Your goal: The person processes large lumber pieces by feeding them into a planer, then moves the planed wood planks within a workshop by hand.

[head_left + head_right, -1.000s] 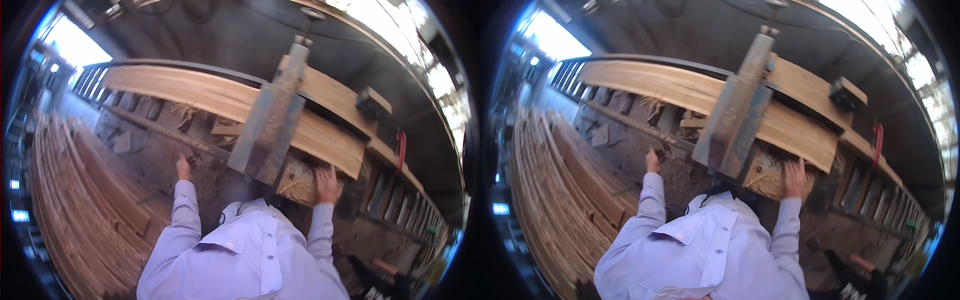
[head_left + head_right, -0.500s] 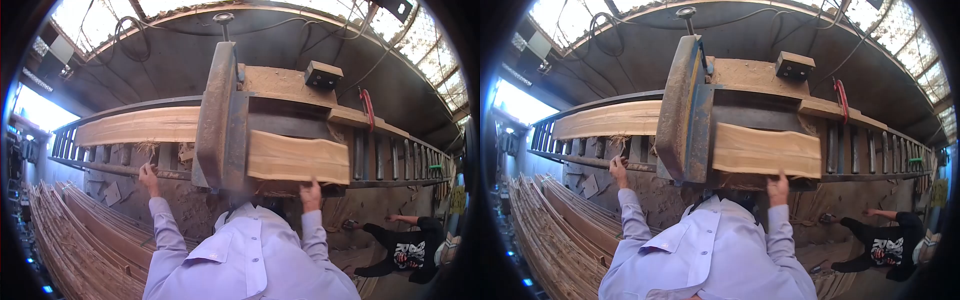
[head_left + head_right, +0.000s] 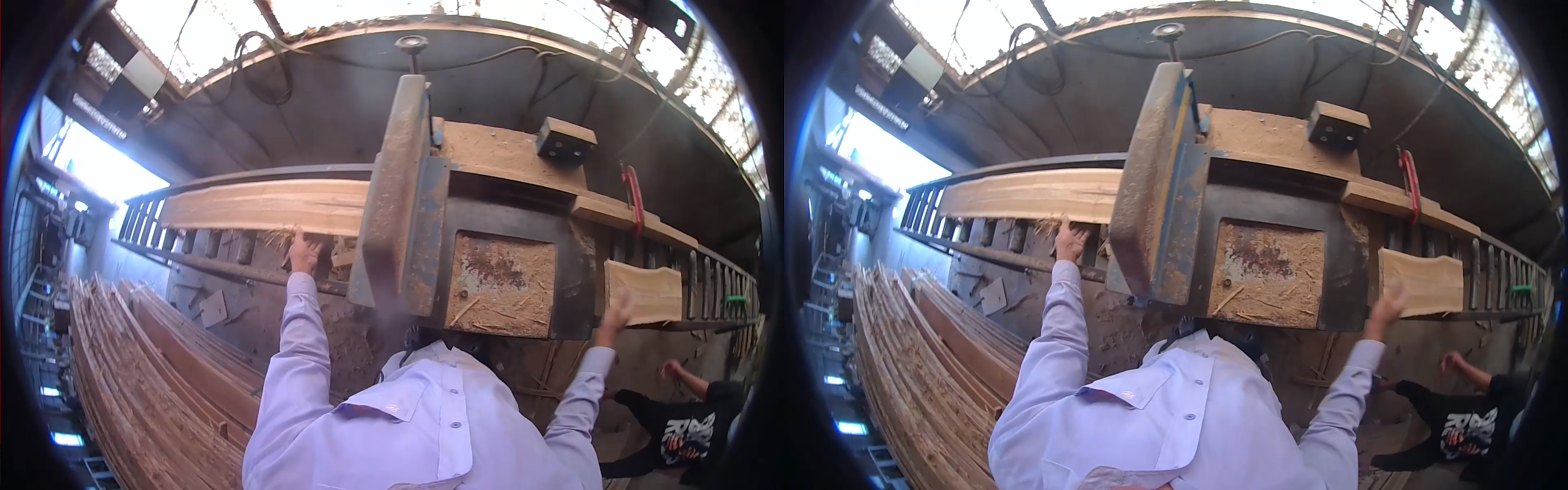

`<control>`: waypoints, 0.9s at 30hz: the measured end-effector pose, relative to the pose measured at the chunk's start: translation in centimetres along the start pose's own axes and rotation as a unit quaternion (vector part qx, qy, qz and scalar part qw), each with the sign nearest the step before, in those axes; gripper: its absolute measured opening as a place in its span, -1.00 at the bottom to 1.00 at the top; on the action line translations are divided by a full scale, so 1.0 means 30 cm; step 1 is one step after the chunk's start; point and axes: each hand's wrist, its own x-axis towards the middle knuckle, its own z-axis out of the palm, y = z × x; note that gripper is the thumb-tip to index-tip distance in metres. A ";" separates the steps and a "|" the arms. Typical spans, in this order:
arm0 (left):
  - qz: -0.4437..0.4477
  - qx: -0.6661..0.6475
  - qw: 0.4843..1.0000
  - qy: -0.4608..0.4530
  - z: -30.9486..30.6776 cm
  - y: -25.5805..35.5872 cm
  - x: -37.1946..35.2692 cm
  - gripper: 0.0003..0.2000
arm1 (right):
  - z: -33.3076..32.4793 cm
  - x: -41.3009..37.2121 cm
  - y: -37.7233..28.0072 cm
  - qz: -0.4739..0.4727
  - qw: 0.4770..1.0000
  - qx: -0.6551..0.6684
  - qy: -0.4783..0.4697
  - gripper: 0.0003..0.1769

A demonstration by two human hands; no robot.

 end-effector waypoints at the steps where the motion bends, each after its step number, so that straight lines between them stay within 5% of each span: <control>1: 0.006 -0.041 0.999 -0.009 -0.017 -0.015 0.065 -0.23 | 0.073 -0.094 -0.142 -0.002 0.996 -0.039 -0.079 -0.58; 4: 0.054 0.017 0.998 0.024 0.029 -0.022 0.105 -0.44 | 0.188 -0.258 -0.222 -0.034 0.975 -0.133 -0.176 -0.48; 6: 0.092 -0.026 0.995 0.004 0.048 -0.050 0.120 -0.61 | 0.251 -0.301 -0.096 -0.137 0.960 -0.209 -0.130 -0.35; 10: 0.090 0.072 0.993 -0.031 0.072 -0.186 0.065 -0.66 | 0.288 -0.282 -0.136 -0.134 0.957 -0.220 -0.134 -0.27; 11: 0.160 0.267 0.945 -0.100 0.026 -0.244 0.118 -0.68 | 0.298 -0.270 -0.130 -0.125 0.961 -0.211 -0.130 -0.27; 13: 0.269 0.603 0.717 -0.224 -0.001 -0.336 0.109 -0.71 | 0.313 -0.267 -0.135 -0.119 0.959 -0.221 -0.131 -0.27; 14: 0.237 0.599 0.725 -0.244 -0.023 -0.329 0.048 -0.70 | 0.319 -0.249 -0.137 -0.121 0.958 -0.226 -0.130 -0.27; 16: 0.055 0.483 0.839 -0.245 0.026 -0.189 -0.266 -0.67 | 0.327 -0.238 -0.121 -0.129 0.953 -0.241 -0.127 -0.26; 18: -0.050 0.386 0.902 -0.190 0.047 -0.038 -0.409 -0.65 | 0.333 -0.242 -0.127 -0.123 0.952 -0.249 -0.127 -0.25; 22: 0.014 0.225 0.974 -0.003 -0.037 0.031 -0.181 -0.48 | 0.343 -0.242 -0.147 -0.114 0.948 -0.270 -0.128 -0.23; 25: -0.003 0.035 0.998 -0.048 0.024 0.035 -0.031 -0.56 | 0.362 -0.235 -0.154 -0.102 0.947 -0.280 -0.121 -0.16; 27: 0.040 0.108 0.993 0.017 0.054 0.005 0.018 -0.61 | 0.369 -0.229 -0.159 -0.092 0.946 -0.285 -0.125 -0.10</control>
